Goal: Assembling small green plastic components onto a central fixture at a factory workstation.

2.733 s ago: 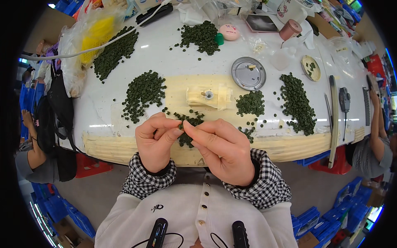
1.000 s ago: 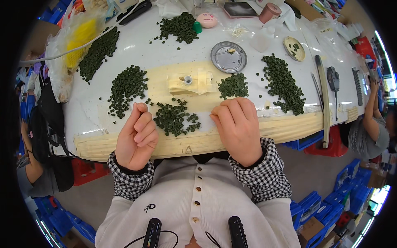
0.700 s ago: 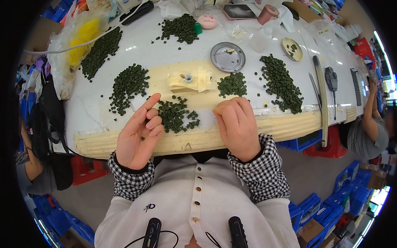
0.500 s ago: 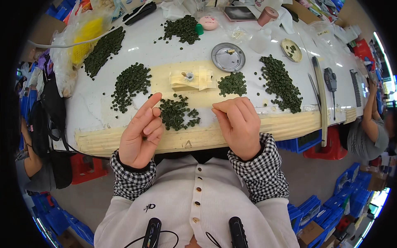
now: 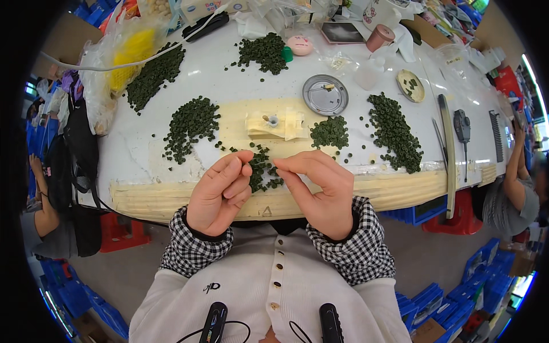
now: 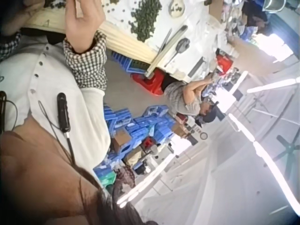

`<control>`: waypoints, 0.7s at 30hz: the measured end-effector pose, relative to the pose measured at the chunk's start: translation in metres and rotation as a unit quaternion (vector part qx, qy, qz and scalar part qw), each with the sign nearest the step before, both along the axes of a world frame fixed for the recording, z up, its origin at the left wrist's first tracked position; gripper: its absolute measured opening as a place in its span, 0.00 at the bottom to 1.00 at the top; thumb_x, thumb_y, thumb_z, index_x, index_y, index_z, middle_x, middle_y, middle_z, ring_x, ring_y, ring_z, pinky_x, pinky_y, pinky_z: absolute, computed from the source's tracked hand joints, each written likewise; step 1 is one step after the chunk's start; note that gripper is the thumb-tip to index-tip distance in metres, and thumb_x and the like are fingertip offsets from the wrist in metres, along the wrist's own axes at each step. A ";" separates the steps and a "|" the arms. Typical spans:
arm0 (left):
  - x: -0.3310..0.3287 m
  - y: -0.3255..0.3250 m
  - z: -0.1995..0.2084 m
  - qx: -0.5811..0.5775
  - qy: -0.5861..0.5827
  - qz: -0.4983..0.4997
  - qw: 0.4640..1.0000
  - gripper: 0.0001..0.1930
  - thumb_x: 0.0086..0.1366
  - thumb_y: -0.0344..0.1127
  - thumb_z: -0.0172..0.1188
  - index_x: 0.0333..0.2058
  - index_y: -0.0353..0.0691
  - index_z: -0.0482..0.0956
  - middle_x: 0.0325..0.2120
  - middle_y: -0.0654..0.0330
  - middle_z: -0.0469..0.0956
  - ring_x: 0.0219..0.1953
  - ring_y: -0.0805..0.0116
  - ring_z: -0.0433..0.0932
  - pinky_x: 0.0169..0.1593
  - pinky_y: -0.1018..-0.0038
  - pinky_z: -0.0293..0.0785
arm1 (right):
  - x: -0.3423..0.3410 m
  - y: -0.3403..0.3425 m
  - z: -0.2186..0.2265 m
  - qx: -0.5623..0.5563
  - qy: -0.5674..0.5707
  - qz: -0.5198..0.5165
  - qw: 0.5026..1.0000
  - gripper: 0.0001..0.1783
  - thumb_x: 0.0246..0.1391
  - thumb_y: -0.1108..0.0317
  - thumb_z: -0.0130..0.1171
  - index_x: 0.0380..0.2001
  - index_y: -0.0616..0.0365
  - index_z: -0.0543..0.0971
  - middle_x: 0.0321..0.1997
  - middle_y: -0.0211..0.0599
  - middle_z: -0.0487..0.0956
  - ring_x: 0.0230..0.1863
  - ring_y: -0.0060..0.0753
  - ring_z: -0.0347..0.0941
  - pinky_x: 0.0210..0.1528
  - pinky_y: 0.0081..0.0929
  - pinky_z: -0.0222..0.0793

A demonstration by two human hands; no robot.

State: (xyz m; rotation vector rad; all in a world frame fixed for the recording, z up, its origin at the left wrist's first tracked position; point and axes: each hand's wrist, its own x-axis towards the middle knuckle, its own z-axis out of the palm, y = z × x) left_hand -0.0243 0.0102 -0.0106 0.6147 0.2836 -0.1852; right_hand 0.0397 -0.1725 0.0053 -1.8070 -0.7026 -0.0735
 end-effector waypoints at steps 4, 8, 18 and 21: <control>0.004 0.000 0.004 -0.025 0.006 -0.007 1.000 0.12 0.69 0.32 0.49 0.48 0.34 0.74 0.37 0.56 0.79 0.19 0.85 0.57 0.25 0.87 0.58 | -0.002 0.004 0.003 0.037 0.075 0.003 0.997 0.10 0.48 0.82 0.61 0.36 0.65 0.81 0.32 0.40 0.82 0.32 0.28 0.78 0.36 0.21 0.72; 0.006 0.001 0.004 -0.035 -0.002 -0.015 0.999 0.12 0.69 0.32 0.48 0.48 0.35 0.73 0.39 0.54 0.79 0.19 0.85 0.57 0.25 0.87 0.58 | -0.004 0.008 0.000 0.072 0.158 0.006 0.985 0.09 0.48 0.80 0.62 0.36 0.65 0.81 0.31 0.38 0.82 0.31 0.25 0.78 0.35 0.20 0.72; 0.006 -0.002 0.001 -0.011 -0.032 -0.008 0.999 0.11 0.68 0.30 0.51 0.47 0.35 0.73 0.38 0.54 0.79 0.19 0.85 0.59 0.23 0.86 0.57 | 0.005 0.012 -0.002 0.111 0.170 0.057 0.977 0.08 0.48 0.82 0.60 0.34 0.65 0.79 0.37 0.37 0.77 0.40 0.26 0.74 0.43 0.20 0.70; 0.006 -0.002 -0.003 -0.012 -0.051 -0.007 0.999 0.10 0.67 0.28 0.53 0.46 0.35 0.74 0.37 0.54 0.79 0.21 0.85 0.63 0.23 0.86 0.57 | 0.004 0.010 0.000 0.137 0.214 0.073 0.964 0.09 0.49 0.82 0.60 0.36 0.66 0.78 0.39 0.37 0.75 0.42 0.26 0.73 0.45 0.21 0.71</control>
